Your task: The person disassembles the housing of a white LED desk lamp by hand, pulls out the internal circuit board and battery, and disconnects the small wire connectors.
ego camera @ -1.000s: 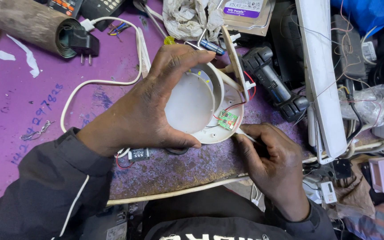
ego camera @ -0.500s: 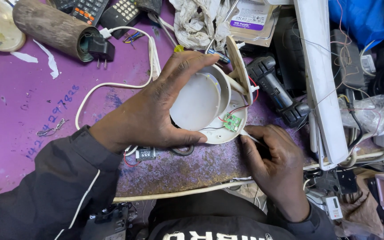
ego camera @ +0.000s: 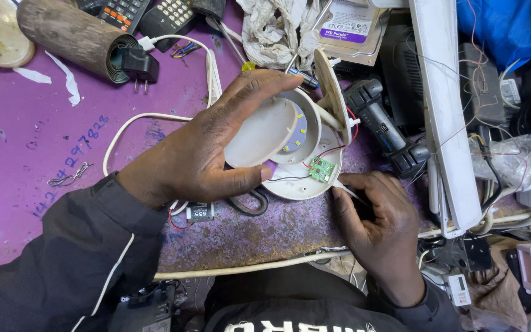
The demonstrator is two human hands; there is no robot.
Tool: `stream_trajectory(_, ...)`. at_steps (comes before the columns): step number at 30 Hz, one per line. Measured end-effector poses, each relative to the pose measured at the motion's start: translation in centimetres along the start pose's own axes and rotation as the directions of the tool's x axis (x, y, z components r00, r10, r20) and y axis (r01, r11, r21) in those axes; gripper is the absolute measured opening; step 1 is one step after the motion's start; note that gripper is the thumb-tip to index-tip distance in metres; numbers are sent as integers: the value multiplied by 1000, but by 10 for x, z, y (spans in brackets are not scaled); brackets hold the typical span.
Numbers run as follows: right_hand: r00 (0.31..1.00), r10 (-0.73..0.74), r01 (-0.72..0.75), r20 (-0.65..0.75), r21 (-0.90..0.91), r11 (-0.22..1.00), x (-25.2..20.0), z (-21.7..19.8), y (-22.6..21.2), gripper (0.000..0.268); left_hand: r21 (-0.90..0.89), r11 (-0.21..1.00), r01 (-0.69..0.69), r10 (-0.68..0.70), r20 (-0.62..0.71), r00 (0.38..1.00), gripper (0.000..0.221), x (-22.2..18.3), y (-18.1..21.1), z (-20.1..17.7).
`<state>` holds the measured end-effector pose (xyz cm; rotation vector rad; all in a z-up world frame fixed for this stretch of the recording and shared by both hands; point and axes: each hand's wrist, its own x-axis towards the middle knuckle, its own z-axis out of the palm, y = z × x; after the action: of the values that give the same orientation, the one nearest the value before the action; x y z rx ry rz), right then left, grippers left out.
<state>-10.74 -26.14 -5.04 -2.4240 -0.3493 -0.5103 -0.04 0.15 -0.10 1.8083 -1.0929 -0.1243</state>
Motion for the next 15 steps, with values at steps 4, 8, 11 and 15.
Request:
stream_trajectory(4, 1000, 19, -19, 7, -7, 1000, 0, 0, 0, 10, -19, 1000, 17, -17, 3, 1000, 76, 0, 2, -1)
stream_trajectory(8, 1000, 9, -9, 8, 3, 1000, 0, 0, 1, 8, -23, 999, -22, 21, -8, 1000, 75, 0, 1, -1)
stream_trajectory(11, 1000, 10, -10, 12, 3, 1000, 0, 0, 2, 8, -18, 1000, -19, 19, -4, 1000, 74, 0, 0, -1)
stream_trajectory(15, 1000, 23, -23, 6, -2, 1000, -2, 2, 5, 6, -6, 1000, 1, -1, -1, 1000, 74, 0, -1, 0)
